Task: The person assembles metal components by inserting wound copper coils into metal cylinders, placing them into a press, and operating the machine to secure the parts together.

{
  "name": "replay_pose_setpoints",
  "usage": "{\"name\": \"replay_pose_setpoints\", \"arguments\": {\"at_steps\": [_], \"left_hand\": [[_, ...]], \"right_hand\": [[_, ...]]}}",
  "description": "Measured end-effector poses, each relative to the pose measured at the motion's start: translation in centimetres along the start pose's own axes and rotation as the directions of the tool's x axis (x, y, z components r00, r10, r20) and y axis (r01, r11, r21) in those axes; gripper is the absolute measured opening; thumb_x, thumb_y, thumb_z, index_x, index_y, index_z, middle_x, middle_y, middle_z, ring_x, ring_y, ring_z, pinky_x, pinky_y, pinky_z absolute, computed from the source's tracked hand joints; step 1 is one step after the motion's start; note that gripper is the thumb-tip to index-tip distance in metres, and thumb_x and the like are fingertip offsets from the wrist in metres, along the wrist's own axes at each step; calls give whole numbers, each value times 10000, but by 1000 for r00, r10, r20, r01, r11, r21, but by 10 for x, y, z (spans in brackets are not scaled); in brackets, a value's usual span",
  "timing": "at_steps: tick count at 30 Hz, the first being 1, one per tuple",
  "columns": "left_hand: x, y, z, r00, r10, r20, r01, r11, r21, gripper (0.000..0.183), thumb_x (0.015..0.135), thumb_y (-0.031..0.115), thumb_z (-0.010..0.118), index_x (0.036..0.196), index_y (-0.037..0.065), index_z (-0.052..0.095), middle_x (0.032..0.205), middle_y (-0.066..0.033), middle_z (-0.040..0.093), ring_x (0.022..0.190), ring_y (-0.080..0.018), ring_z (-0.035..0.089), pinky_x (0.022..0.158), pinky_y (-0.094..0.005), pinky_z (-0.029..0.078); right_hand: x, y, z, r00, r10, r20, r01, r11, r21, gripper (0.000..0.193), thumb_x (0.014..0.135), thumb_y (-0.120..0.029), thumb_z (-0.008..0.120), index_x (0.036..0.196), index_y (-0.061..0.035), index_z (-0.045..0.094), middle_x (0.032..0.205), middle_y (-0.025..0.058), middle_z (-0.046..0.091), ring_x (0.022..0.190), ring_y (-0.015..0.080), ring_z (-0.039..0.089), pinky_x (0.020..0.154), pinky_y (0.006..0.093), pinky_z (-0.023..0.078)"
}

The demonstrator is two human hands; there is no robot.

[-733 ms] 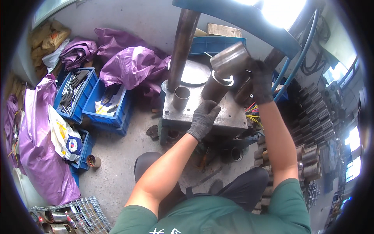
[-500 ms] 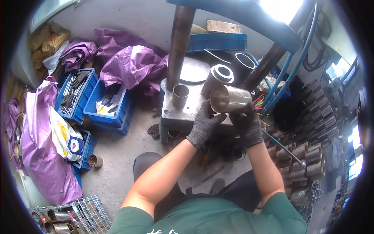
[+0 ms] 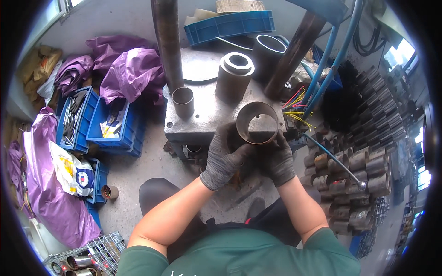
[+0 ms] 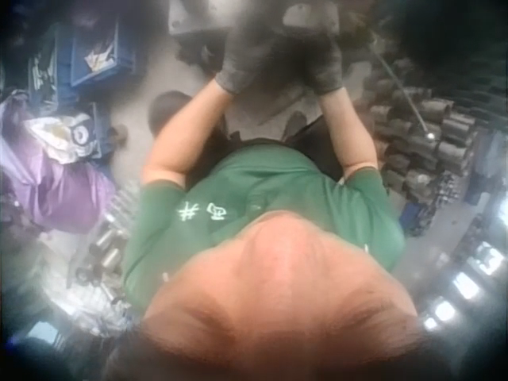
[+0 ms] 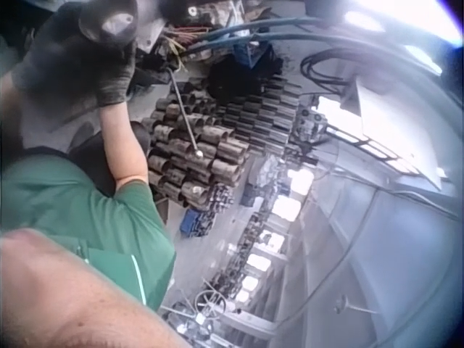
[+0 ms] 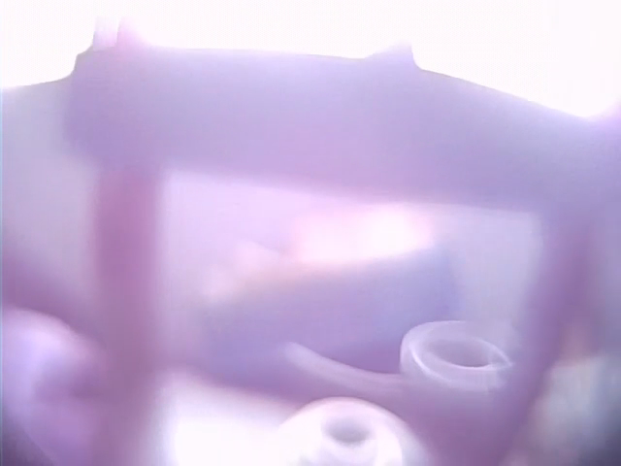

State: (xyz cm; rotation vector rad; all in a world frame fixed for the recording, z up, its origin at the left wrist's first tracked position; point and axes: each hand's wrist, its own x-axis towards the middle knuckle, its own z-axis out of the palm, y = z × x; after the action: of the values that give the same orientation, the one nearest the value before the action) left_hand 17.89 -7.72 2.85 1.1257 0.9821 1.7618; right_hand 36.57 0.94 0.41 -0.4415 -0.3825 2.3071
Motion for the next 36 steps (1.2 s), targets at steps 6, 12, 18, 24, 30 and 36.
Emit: {"name": "replay_pose_setpoints", "arguments": {"at_steps": [6,12,18,24,30,36], "left_hand": [[3,15,4,986,-167,13,162,930,-329,652,1006,458,663,1439,22,445,1316,-133,605,1220,-220,595,1069,-388,485],[6,-3,0,949,-300,100,309,812,-496,848,955,717,579,1448,33,488,1312,-144,619,1248,-251,593,1074,-417,490],[8,9,0,867,-468,171,466,641,-610,1100,819,865,601,1527,50,389,1398,-186,538,1324,-351,529,1139,-492,441],[12,3,-13,862,-474,182,412,444,-796,1159,801,871,607,1577,73,284,1503,-215,426,1391,-390,457,1197,-530,384],[10,-10,-30,839,-537,82,388,487,-783,1090,813,900,536,1551,120,345,1465,-181,460,1391,-361,449,1199,-514,388],[12,-26,-43,868,-484,113,318,365,-875,1014,828,832,605,1510,110,401,1432,-157,487,1357,-323,468,1176,-501,415]], "right_hand": [[-17,11,24,997,-35,63,36,999,-18,630,1052,-400,588,1539,-39,420,1507,167,534,1405,313,495,1217,478,374],[-21,25,24,968,-235,91,252,878,-407,472,1017,-280,689,1382,6,602,1514,156,532,1346,247,557,1154,409,442],[-22,47,6,848,-467,251,489,506,-710,339,979,-139,745,1273,15,680,1560,152,494,1385,220,514,1150,384,418],[-23,50,13,759,-442,478,611,229,-758,293,975,-113,734,1261,-56,698,1554,187,488,1410,280,509,1138,395,431],[-30,48,24,764,-498,410,602,324,-729,173,1023,-38,635,1192,-25,672,1240,137,713,1108,201,687,990,330,536],[-29,35,21,812,-493,312,554,484,-678,160,1042,12,587,1177,-21,667,1133,114,751,1051,160,700,986,319,552]]}}
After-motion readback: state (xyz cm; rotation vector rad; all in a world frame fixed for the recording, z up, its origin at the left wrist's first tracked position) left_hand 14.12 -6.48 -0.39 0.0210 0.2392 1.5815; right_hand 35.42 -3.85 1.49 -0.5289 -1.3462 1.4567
